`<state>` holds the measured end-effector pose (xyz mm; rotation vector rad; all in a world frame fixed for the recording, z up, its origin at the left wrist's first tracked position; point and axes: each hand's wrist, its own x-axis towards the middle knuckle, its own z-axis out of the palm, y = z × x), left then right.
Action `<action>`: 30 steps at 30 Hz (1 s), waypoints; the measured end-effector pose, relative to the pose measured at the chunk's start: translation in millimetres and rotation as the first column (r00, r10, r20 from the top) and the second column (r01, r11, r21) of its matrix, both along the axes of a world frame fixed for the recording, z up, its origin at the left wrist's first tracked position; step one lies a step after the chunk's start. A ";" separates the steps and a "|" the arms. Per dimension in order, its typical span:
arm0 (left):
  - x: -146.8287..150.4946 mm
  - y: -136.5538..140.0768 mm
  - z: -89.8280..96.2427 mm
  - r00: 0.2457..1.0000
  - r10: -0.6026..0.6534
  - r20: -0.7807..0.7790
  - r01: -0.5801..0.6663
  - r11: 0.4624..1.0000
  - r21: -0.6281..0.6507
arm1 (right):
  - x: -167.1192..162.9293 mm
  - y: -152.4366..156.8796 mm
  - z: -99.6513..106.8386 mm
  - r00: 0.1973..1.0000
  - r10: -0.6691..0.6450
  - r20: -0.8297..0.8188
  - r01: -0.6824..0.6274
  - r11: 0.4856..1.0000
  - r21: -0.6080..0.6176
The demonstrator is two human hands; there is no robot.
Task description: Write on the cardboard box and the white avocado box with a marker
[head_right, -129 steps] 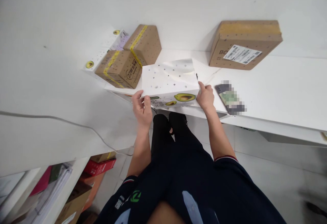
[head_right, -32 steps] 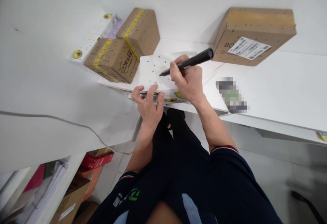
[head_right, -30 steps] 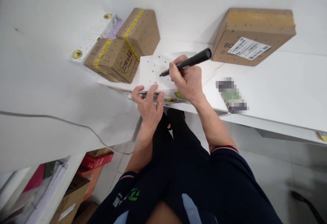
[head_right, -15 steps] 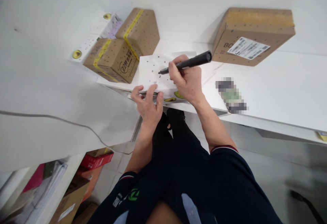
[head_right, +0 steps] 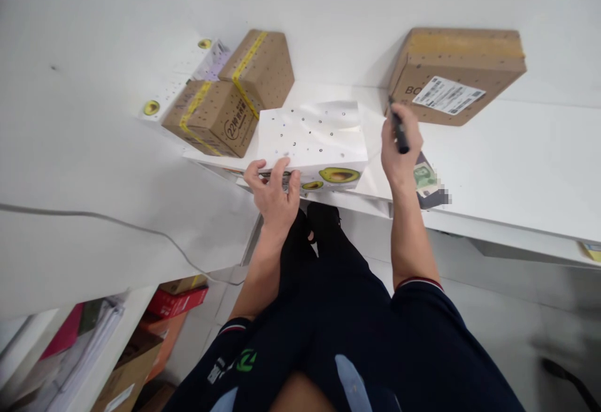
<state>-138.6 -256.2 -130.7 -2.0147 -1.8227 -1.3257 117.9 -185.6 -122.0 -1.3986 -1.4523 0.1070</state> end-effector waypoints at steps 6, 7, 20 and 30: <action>0.4 -0.3 0.6 1.000 0.008 0.008 -0.008 0.999 -0.039 | 0.2 -1.8 -35.1 0.778 0.198 0.596 0.178 0.841 -0.512; 0.2 -0.6 0.8 1.000 0.009 0.006 -0.009 0.999 -0.038 | -5.4 -0.9 -36.6 0.771 0.199 0.605 0.209 0.818 -0.535; -0.9 -0.9 2.1 1.000 0.002 -0.008 -0.002 0.999 -0.040 | 51.4 -54.7 -47.7 0.835 -0.077 0.546 0.416 0.737 -0.532; 2.7 -0.4 3.0 0.996 -0.007 0.084 0.012 0.998 -0.065 | 80.4 -76.4 -71.9 0.860 -0.232 0.455 0.470 0.707 -0.528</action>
